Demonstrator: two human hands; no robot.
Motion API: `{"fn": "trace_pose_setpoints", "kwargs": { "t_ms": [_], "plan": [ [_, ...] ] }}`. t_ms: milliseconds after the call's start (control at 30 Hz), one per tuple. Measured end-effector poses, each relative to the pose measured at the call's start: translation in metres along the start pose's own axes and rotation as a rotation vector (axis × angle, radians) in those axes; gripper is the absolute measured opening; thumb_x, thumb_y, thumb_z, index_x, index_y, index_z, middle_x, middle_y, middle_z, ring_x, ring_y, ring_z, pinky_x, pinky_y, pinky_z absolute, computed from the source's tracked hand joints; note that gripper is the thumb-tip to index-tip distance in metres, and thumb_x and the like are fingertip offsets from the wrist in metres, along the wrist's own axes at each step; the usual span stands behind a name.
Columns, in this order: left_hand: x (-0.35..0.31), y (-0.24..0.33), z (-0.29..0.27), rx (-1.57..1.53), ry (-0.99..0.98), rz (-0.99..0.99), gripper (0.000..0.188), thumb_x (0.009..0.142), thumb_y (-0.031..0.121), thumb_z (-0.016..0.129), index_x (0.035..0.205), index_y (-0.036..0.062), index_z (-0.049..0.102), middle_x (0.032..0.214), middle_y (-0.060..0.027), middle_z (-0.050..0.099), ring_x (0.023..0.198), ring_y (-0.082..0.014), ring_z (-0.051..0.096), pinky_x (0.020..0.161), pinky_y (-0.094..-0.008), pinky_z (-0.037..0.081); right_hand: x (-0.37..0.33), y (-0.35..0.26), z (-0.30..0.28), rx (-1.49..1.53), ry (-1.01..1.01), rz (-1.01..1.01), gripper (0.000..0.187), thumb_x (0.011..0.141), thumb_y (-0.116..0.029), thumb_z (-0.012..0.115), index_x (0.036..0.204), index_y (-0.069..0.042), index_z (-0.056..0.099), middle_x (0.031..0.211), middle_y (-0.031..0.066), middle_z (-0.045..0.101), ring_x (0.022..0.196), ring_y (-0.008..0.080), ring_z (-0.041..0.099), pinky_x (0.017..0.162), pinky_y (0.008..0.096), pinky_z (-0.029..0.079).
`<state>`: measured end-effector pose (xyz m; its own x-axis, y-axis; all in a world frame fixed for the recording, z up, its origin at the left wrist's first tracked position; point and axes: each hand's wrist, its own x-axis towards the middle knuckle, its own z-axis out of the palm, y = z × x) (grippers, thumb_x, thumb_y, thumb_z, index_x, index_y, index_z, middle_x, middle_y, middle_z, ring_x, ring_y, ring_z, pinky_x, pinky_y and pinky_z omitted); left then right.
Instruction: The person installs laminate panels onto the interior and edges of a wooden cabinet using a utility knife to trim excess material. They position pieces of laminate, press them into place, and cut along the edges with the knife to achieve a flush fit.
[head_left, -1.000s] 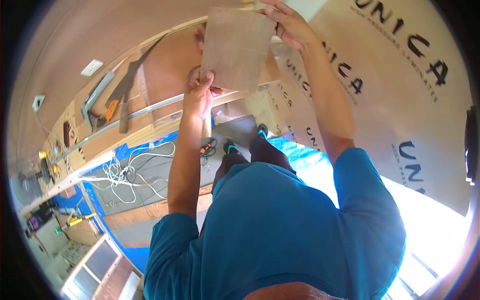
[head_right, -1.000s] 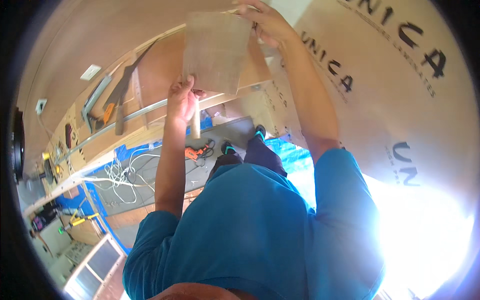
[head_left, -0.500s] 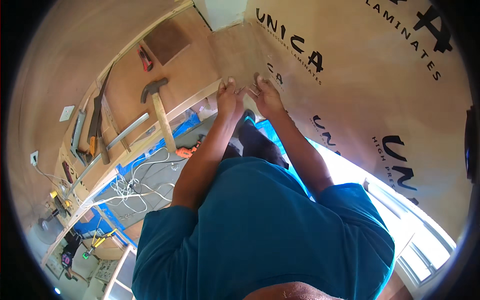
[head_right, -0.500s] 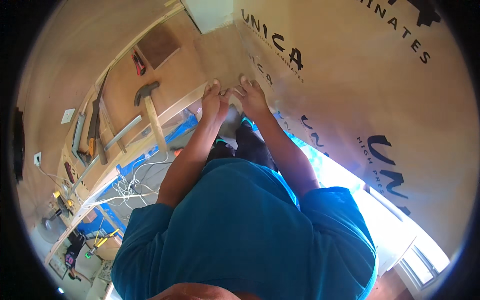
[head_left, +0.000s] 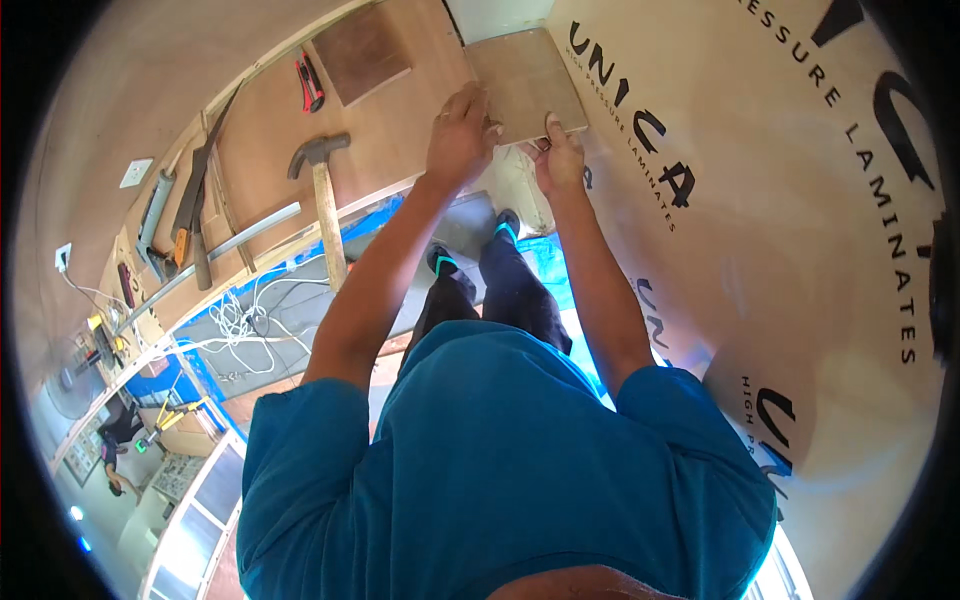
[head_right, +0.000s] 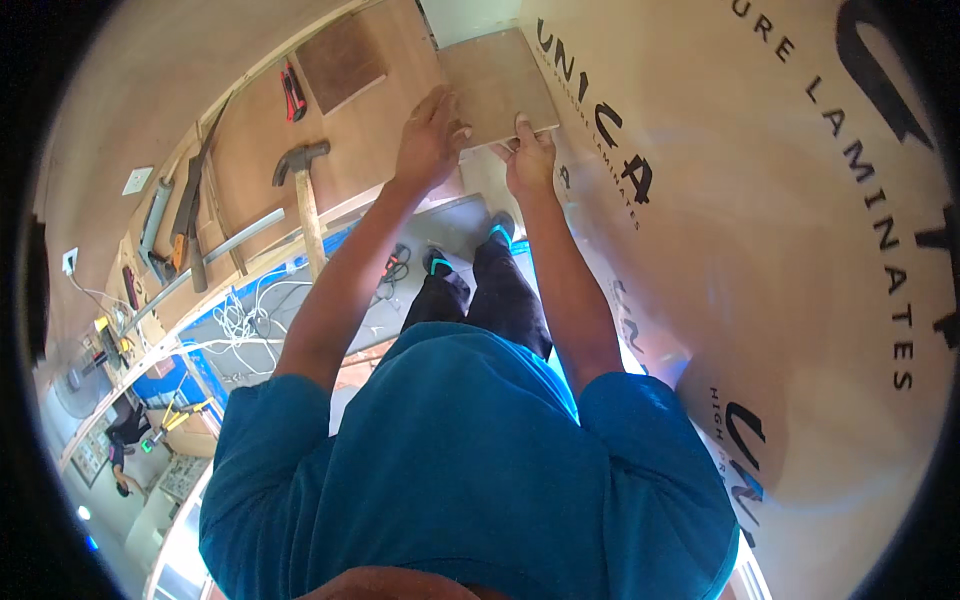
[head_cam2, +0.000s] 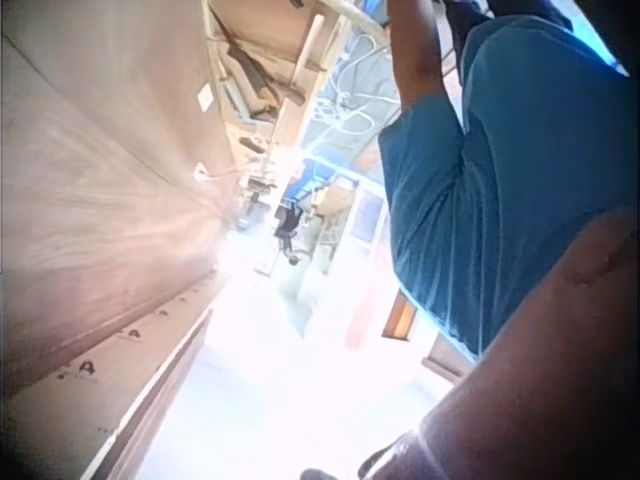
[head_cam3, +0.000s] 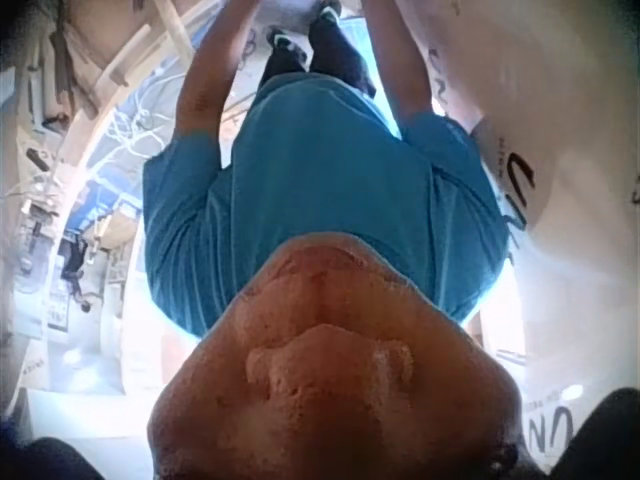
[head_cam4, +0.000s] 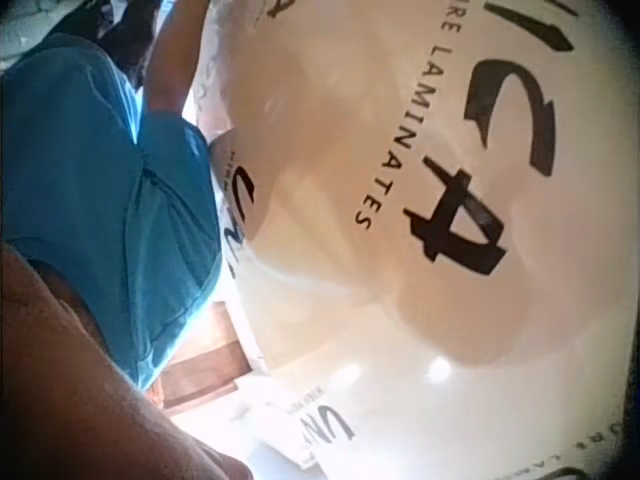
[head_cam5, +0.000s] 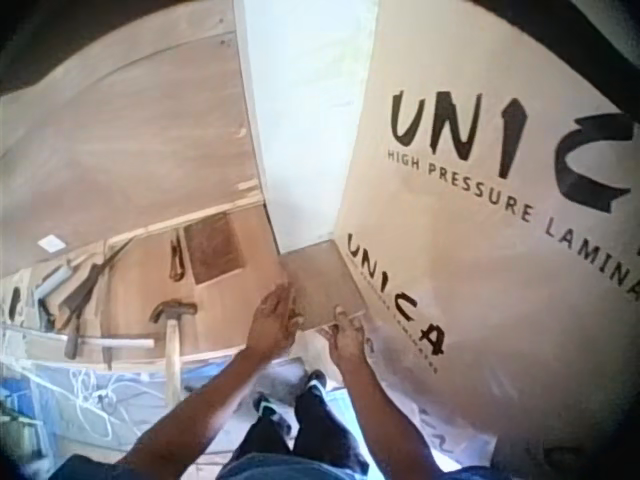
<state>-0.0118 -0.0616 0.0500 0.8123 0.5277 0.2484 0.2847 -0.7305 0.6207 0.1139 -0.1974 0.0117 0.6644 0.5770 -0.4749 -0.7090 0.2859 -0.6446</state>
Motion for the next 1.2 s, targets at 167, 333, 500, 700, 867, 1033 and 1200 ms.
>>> {"fn": "trace_pose_setpoints", "kwargs": {
  "t_ms": [167, 333, 500, 700, 867, 1033, 1200],
  "plan": [
    [0.02, -0.011, 0.013, 0.176, -0.121, -0.039, 0.07, 0.093, 0.037, 0.064, 0.148, -0.0001, 0.043, 0.158, -0.0232, 0.035, 0.146, -0.0399, 0.034, 0.115, -0.0534, 0.032, 0.011, 0.0, 0.007, -0.119, 0.077, -0.053, 0.03, 0.101, -0.019, 0.062, 0.129, -0.012, 0.053, 0.114, 0.007, 0.066, 0.099, 0.0223, 0.069, 0.081, 0.0484, 0.063],
    [0.033, -0.02, 0.026, 0.328, -0.111, -0.04, 0.072, 0.096, 0.046, 0.058, 0.147, -0.003, 0.043, 0.158, -0.0241, 0.035, 0.147, -0.0385, 0.032, 0.117, -0.0543, 0.028, 0.018, 0.009, 0.011, -0.071, 0.128, -0.029, 0.036, 0.101, -0.018, 0.061, 0.134, -0.012, 0.048, 0.124, 0.0109, 0.062, 0.103, 0.0262, 0.068, 0.082, 0.0519, 0.063],
    [0.035, -0.02, 0.033, 0.418, -0.138, -0.072, 0.075, 0.095, 0.048, 0.059, 0.147, -0.0035, 0.043, 0.157, -0.0247, 0.037, 0.148, -0.038, 0.031, 0.117, -0.0549, 0.028, 0.026, 0.02, 0.007, -0.019, 0.062, -0.031, 0.043, 0.101, -0.016, 0.061, 0.14, -0.014, 0.042, 0.129, 0.0126, 0.06, 0.108, 0.0278, 0.067, 0.081, 0.0546, 0.062],
    [0.04, -0.018, 0.017, 0.504, -0.341, -0.056, 0.077, 0.094, 0.045, 0.06, 0.152, 0.0001, 0.035, 0.16, -0.0208, 0.032, 0.148, -0.0381, 0.03, 0.115, -0.0572, 0.031, 0.019, 0.058, 0.024, -0.034, -0.044, -0.207, 0.038, 0.096, -0.008, 0.067, 0.131, -0.009, 0.053, 0.12, 0.0064, 0.065, 0.103, 0.0184, 0.066, 0.088, 0.0336, 0.056],
    [0.036, -0.017, 0.013, 0.602, -0.343, -0.012, 0.075, 0.094, 0.042, 0.062, 0.154, 0.0068, 0.035, 0.162, -0.0163, 0.031, 0.149, -0.0382, 0.029, 0.115, -0.0586, 0.031, 0.028, 0.063, 0.019, -0.018, -0.005, -0.153, 0.034, 0.096, -0.009, 0.069, 0.128, -0.01, 0.057, 0.115, 0.0056, 0.067, 0.099, 0.0161, 0.065, 0.082, 0.0316, 0.055],
    [0.048, -0.027, 0.003, 0.565, -0.429, 0.036, 0.074, 0.092, 0.043, 0.065, 0.152, 0.0065, 0.04, 0.159, -0.0172, 0.036, 0.147, -0.0405, 0.033, 0.113, -0.0603, 0.032, 0.023, 0.067, 0.019, 0.055, 0.061, -0.05, 0.04, 0.095, -0.014, 0.072, 0.131, -0.011, 0.056, 0.121, 0.0047, 0.066, 0.11, 0.0205, 0.064, 0.092, 0.0382, 0.052],
    [0.074, -0.034, 0.001, 0.484, -0.297, 0.013, 0.069, 0.093, 0.039, 0.066, 0.148, 0.0047, 0.045, 0.156, -0.0186, 0.039, 0.145, -0.039, 0.037, 0.112, -0.0591, 0.035, 0.018, 0.05, 0.02, 0.016, 0.145, 0.125, 0.05, 0.097, -0.032, 0.07, 0.139, -0.012, 0.05, 0.129, 0.0074, 0.063, 0.117, 0.0279, 0.062, 0.099, 0.0494, 0.048]
  ]
}}
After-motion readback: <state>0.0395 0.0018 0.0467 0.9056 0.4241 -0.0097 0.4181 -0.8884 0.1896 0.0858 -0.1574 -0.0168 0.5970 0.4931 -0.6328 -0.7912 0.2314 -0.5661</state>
